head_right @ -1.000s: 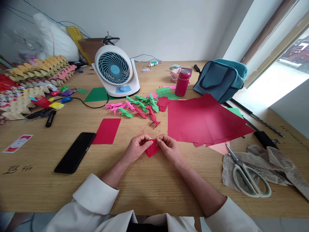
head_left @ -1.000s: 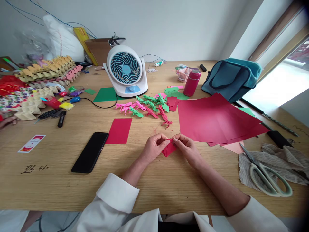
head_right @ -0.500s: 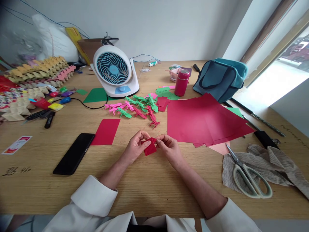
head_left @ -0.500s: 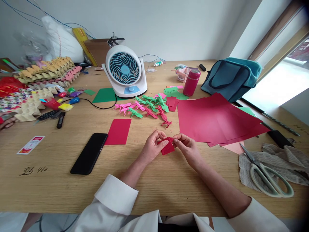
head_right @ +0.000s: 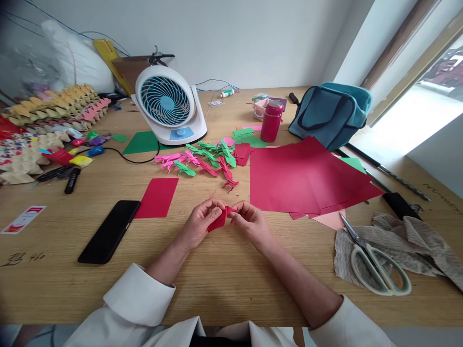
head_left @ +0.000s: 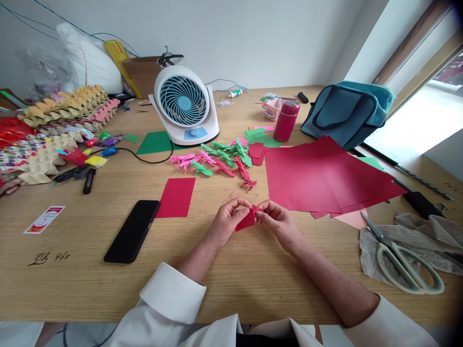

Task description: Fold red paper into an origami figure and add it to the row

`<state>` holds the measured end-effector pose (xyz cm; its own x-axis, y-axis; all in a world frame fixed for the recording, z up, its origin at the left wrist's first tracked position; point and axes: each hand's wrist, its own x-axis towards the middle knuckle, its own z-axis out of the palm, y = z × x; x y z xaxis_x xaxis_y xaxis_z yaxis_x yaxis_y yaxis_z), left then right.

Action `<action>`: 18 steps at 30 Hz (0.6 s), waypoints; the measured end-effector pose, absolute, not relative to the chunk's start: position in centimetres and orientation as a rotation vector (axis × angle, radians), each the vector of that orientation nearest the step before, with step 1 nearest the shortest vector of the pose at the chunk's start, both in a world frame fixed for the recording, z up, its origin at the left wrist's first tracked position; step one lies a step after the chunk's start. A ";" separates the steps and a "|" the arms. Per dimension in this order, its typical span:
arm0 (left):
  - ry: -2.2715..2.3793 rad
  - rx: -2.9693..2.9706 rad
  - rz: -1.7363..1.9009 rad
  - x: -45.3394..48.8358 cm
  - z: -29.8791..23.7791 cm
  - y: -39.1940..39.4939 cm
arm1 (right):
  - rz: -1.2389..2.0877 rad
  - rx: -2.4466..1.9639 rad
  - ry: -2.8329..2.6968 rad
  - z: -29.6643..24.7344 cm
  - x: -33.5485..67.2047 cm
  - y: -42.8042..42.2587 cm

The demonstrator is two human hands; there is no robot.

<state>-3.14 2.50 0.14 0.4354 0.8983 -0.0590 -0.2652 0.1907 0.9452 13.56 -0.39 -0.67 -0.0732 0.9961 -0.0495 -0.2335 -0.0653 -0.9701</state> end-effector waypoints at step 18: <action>0.833 2.046 1.025 -3.7 0.8 2.5 | 1.365 -1.074 -1.015 -0.2 13.7 -0.5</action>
